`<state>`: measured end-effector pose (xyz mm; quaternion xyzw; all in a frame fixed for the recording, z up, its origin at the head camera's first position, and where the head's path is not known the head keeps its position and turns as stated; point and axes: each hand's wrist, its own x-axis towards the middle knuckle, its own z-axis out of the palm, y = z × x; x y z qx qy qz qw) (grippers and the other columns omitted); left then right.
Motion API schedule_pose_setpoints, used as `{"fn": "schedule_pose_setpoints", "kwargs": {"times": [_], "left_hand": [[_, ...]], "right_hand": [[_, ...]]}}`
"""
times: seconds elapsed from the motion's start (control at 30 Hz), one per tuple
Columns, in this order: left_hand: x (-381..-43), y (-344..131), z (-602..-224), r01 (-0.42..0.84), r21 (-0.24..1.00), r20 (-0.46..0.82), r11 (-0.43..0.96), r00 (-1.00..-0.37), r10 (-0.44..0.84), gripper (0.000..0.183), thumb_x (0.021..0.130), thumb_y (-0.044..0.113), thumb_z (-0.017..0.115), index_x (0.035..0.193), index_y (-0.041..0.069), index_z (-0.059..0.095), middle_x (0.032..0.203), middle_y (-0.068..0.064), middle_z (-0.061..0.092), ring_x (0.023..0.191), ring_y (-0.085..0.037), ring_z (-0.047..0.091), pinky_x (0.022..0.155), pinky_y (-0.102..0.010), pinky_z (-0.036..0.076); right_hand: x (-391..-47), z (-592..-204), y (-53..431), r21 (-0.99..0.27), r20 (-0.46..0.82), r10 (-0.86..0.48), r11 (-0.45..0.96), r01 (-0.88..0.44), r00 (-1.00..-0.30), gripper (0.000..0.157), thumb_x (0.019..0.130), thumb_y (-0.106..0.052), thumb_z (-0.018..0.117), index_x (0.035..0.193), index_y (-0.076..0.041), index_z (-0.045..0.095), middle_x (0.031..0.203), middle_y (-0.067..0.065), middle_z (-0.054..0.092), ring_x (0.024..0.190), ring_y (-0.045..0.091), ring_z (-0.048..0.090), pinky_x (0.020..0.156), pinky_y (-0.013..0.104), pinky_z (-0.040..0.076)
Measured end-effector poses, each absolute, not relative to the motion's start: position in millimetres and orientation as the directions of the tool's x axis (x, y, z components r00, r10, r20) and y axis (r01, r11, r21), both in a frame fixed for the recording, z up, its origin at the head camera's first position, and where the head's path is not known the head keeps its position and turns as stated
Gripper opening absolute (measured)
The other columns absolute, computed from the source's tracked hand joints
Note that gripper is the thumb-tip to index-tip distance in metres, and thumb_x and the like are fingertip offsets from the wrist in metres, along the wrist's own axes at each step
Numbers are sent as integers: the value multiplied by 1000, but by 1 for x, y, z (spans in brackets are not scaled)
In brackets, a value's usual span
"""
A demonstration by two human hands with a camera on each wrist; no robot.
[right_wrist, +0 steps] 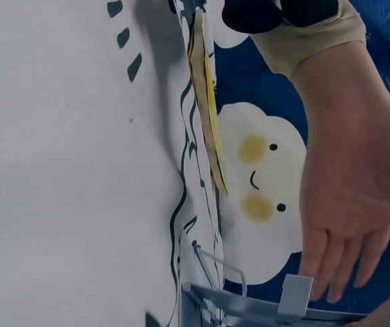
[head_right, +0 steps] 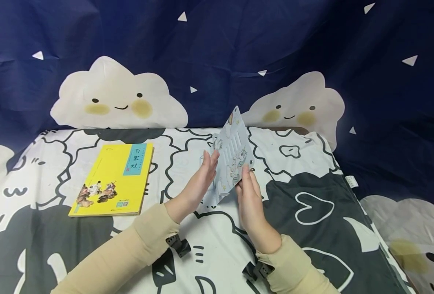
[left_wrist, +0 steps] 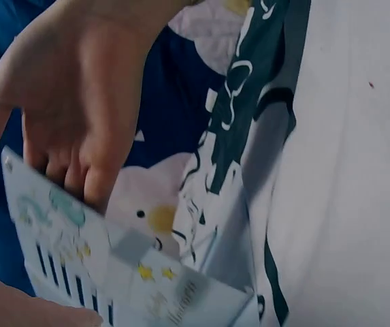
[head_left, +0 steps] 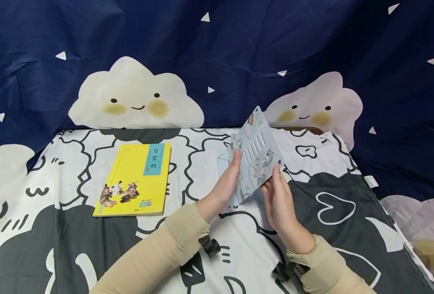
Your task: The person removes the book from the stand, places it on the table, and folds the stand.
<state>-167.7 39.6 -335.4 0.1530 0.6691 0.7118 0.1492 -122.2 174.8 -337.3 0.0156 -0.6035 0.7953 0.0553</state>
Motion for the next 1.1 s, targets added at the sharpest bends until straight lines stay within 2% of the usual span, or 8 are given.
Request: {"fn": "schedule_pose_setpoints", "kwargs": {"times": [0.1, 0.2, 0.4, 0.6, 0.83, 1.1], "left_hand": [[-164, 42, -332, 34, 998, 50, -45, -899, 435, 74, 104, 58, 7, 160, 10, 11, 167, -5, 14, 155, -20, 10, 126, -42, 8], [-161, 44, -328, 49, 998, 63, -42, -884, 464, 72, 104, 58, 10, 161, 14, 10, 167, -2, 15, 154, -18, 11, 126, -42, 9], [-153, 47, -321, 60, 998, 54, 1, -897, 439, 77, 101, 65, 19, 161, 17, 10, 168, 3, 4, 154, -10, 0, 126, -40, 2], [-150, 42, -320, 39, 999, 49, -32, -921, 387, 71, 104, 59, 19, 161, 17, 6, 168, 1, 3, 154, -14, -2, 126, -42, 1], [-147, 34, -322, 22, 998, 38, -51, -937, 348, 67, 105, 57, 17, 161, 22, 3, 167, 7, 1, 154, -13, -3, 126, -44, -1], [-148, 30, -326, 35, 995, 66, -91, -929, 365, 66, 106, 54, 15, 161, 19, 4, 167, 5, 2, 154, -11, 0, 126, -40, 5]], "right_hand": [[-123, -336, 171, -957, 127, 13, -261, -126, -992, 74, 104, -56, 21, 158, -5, 17, 161, 17, 25, 149, 26, 26, 121, 31, 27], [-124, -336, 167, -961, 141, -25, -243, -131, -990, 79, 103, -58, 16, 158, -1, 12, 163, 18, 18, 152, 27, 18, 125, 36, 18], [-123, -338, 156, -969, 174, -103, -197, -151, -979, 84, 102, -61, 12, 158, 1, 3, 166, 17, 5, 154, 28, 7, 125, 42, 7], [-121, -339, 147, -977, 157, -125, -163, -136, -980, 87, 102, -61, 15, 156, 7, 5, 165, 21, 5, 154, 32, 3, 125, 47, 1], [-123, -342, 142, -982, 160, -151, -127, -141, -976, 87, 102, -61, 19, 155, 7, 14, 166, 18, 11, 155, 28, 5, 126, 45, 4], [-124, -342, 142, -984, 162, -157, -101, -147, -974, 74, 107, -49, 24, 155, 7, 16, 165, 19, 12, 154, 29, 9, 125, 43, 8]]}}
